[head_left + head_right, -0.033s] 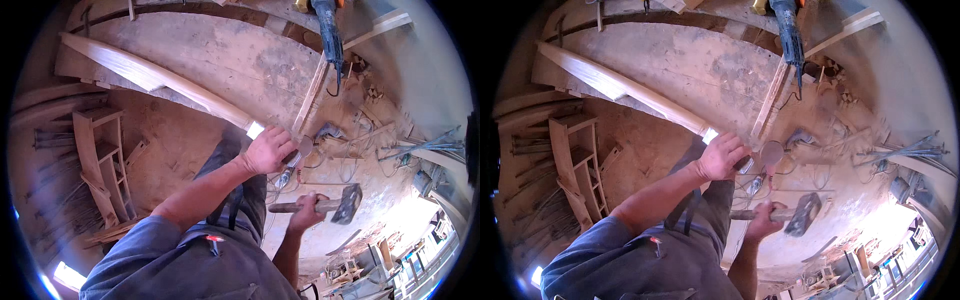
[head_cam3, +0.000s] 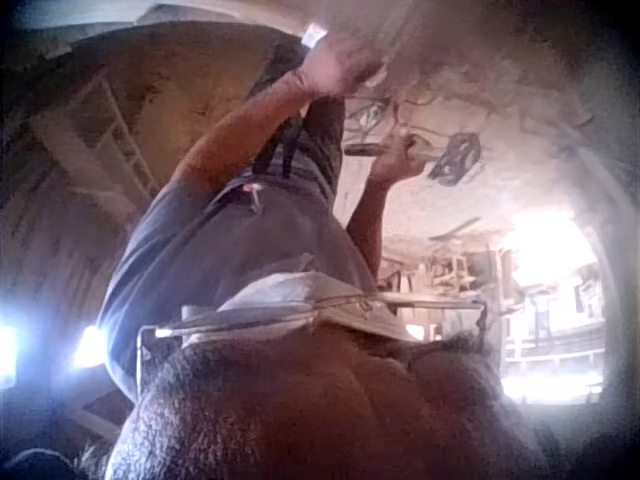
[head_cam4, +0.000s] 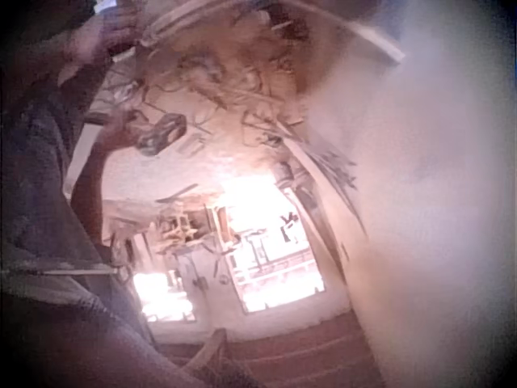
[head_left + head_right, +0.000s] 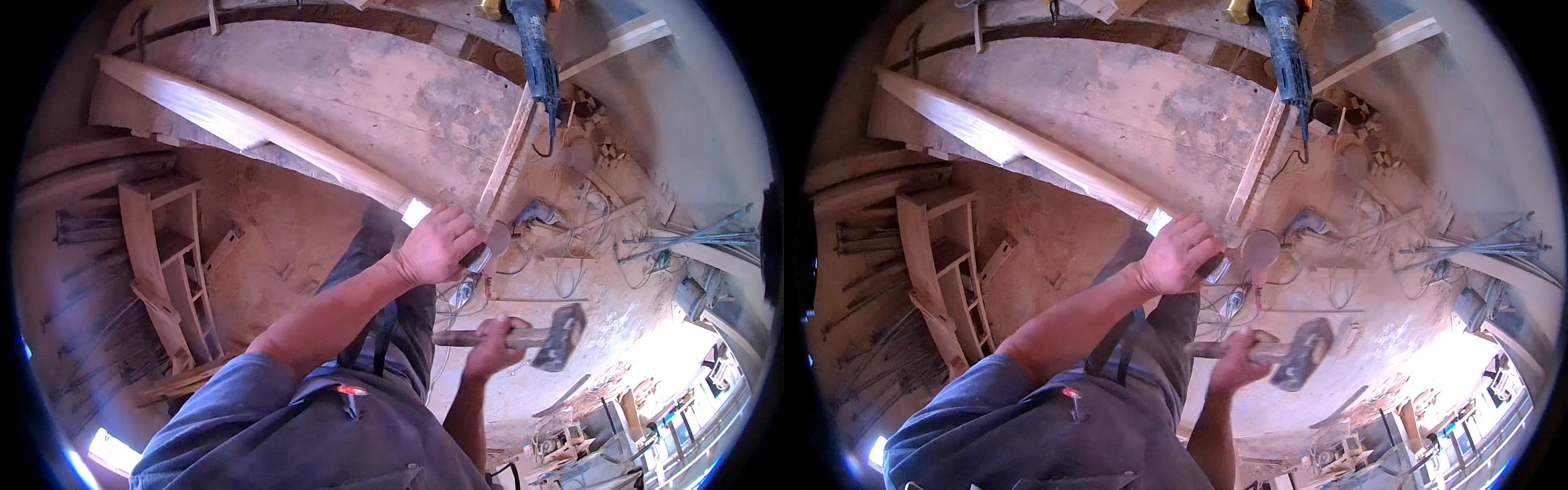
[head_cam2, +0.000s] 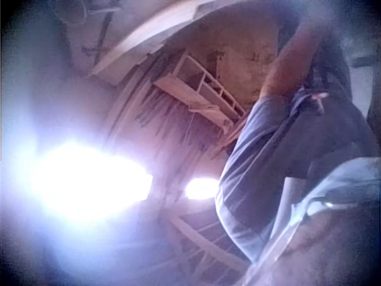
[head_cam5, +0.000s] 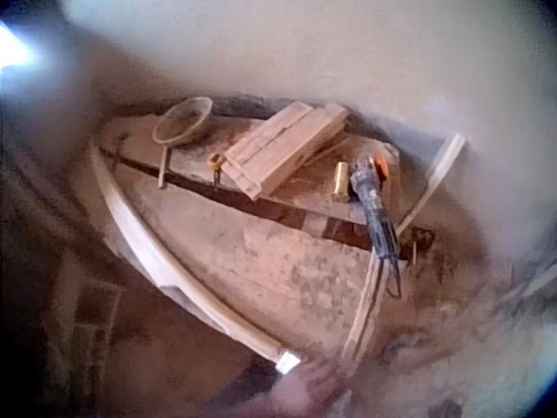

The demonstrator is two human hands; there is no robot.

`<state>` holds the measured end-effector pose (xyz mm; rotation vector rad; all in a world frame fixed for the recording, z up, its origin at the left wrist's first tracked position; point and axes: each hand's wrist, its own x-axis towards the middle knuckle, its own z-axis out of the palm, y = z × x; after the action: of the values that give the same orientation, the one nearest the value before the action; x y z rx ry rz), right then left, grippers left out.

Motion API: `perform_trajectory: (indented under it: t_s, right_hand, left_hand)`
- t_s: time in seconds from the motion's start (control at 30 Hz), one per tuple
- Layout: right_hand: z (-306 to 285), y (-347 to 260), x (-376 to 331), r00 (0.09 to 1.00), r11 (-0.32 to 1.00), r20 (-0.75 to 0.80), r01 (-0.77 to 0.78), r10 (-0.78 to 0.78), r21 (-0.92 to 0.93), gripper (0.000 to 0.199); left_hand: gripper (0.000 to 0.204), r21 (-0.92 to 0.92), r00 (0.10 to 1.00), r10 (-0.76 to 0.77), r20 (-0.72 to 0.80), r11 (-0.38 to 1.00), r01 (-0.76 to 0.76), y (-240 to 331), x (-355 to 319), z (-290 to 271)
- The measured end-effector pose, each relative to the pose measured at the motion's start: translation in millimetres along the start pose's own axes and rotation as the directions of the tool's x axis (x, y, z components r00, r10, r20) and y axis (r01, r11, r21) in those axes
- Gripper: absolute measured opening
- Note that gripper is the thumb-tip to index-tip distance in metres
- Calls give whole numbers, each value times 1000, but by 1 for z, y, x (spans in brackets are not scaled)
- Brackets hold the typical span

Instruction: The person walks through a cluttered woodworking workshop and then uses a hammer to repeatedly strike a small metal tool held in the left hand, likely sharpening or shaping it. The person continues striking the tool on a wooden workbench throughout the clip.

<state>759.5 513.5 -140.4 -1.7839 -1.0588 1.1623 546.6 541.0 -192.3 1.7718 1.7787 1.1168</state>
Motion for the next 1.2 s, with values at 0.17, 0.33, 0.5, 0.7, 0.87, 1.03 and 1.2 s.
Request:
perform_trajectory:
  t_s: [0.17,0.33,0.5,0.7,0.87,1.03,1.2]
  right_hand:
    - [27,6,-15,955,874,295,122,25,-470,13]
    - [20,4,-19,950,931,164,-209,266,-299,17]
    - [30,36,-27,964,824,259,102,55,-557,22]
    - [31,6,-21,945,889,100,-253,312,-381,27]
    - [36,25,-28,952,742,304,193,16,-642,36]
    - [32,10,-23,978,875,129,-86,166,-477,25]
    - [29,44,-26,956,797,286,219,-61,-562,24]
  left_hand:
    - [57,-56,998,30,-63,998,-34,-6,-2,4]
    - [56,16,994,6,113,1000,-8,-8,-5,-6]
    - [64,-19,995,12,97,1000,-10,-10,-6,1]
    - [65,46,993,26,113,998,-31,-18,-10,-2]
    - [68,-3,996,41,77,999,-41,-18,-11,0]
    - [67,36,990,0,142,999,-6,-22,-15,-5]
    - [67,17,989,12,144,1000,-14,-24,-10,-5]
